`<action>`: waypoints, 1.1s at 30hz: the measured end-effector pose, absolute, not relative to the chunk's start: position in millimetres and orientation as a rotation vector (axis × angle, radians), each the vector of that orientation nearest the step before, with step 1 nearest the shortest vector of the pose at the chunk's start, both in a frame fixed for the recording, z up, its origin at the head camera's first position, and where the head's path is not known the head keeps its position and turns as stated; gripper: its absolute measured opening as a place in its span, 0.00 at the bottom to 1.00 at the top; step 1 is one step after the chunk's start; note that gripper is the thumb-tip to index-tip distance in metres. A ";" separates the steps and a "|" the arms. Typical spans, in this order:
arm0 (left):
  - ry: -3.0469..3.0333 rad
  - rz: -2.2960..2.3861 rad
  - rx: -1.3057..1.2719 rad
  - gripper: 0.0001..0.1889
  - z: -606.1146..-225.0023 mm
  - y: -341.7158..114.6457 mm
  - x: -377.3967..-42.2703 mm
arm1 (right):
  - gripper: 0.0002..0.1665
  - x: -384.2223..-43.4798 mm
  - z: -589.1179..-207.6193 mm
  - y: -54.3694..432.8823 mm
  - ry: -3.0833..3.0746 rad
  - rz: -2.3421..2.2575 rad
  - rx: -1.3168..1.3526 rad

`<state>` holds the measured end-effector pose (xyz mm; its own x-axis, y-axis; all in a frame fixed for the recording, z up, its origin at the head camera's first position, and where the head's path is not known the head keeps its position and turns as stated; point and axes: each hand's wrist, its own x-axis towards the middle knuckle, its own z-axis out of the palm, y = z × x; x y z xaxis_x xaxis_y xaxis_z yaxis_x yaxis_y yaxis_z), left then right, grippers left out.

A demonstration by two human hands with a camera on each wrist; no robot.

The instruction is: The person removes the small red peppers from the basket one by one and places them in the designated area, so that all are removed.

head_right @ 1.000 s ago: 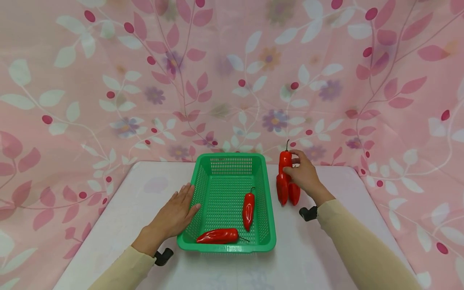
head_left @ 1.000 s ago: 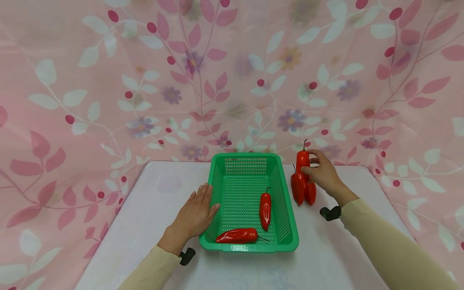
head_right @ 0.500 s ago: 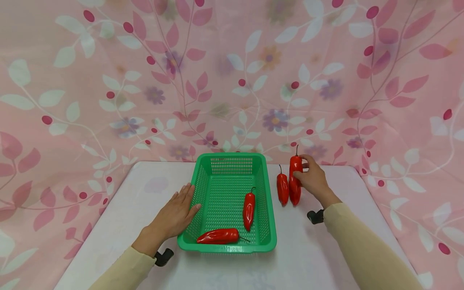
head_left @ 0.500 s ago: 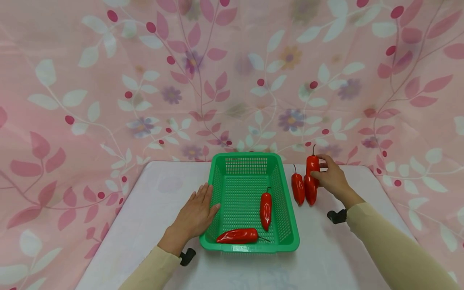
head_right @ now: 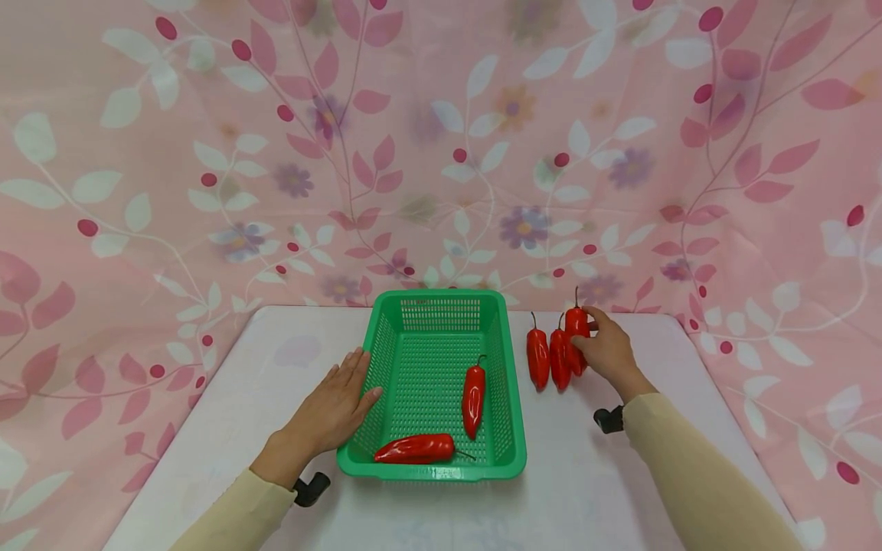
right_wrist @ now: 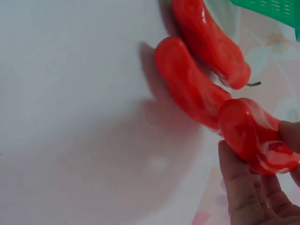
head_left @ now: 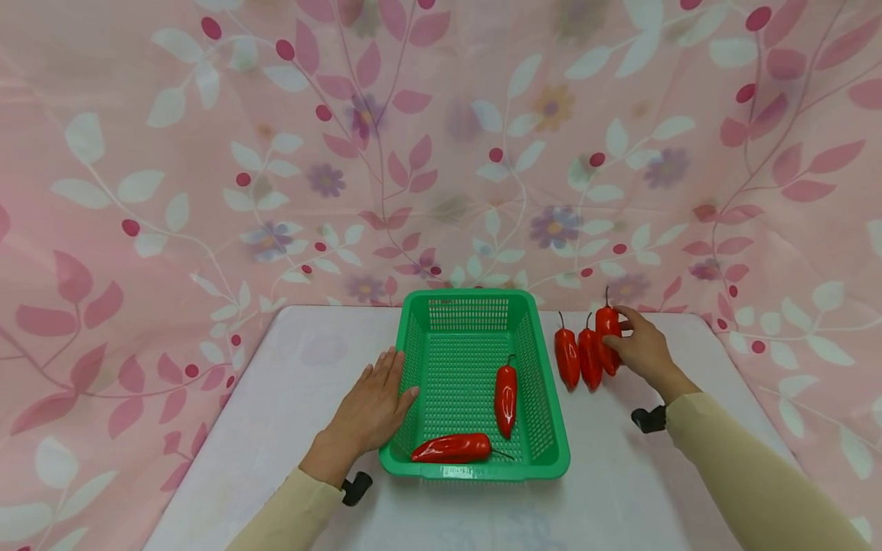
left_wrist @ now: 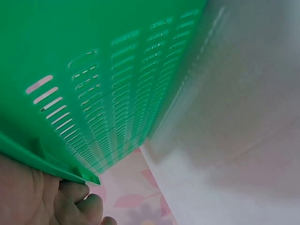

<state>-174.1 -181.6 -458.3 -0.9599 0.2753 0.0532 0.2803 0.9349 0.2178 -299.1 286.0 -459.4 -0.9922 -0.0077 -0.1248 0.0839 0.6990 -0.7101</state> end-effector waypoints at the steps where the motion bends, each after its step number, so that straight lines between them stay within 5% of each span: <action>1: -3.069 -0.352 -0.440 0.40 -458.2 -181.5 -174.0 | 0.49 -299.4 -461.0 287.3 2.791 -1.154 0.066; 33: -3.078 -0.373 -0.425 0.40 -458.2 -181.1 -173.6 | 0.46 -302.1 -495.2 302.6 2.776 -1.003 0.190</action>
<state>-173.6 -181.1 -458.2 -0.9630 0.2658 0.0444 0.2687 0.9347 0.2328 -302.1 302.6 -495.2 -0.9750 0.0578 -0.2144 0.1815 0.7637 -0.6195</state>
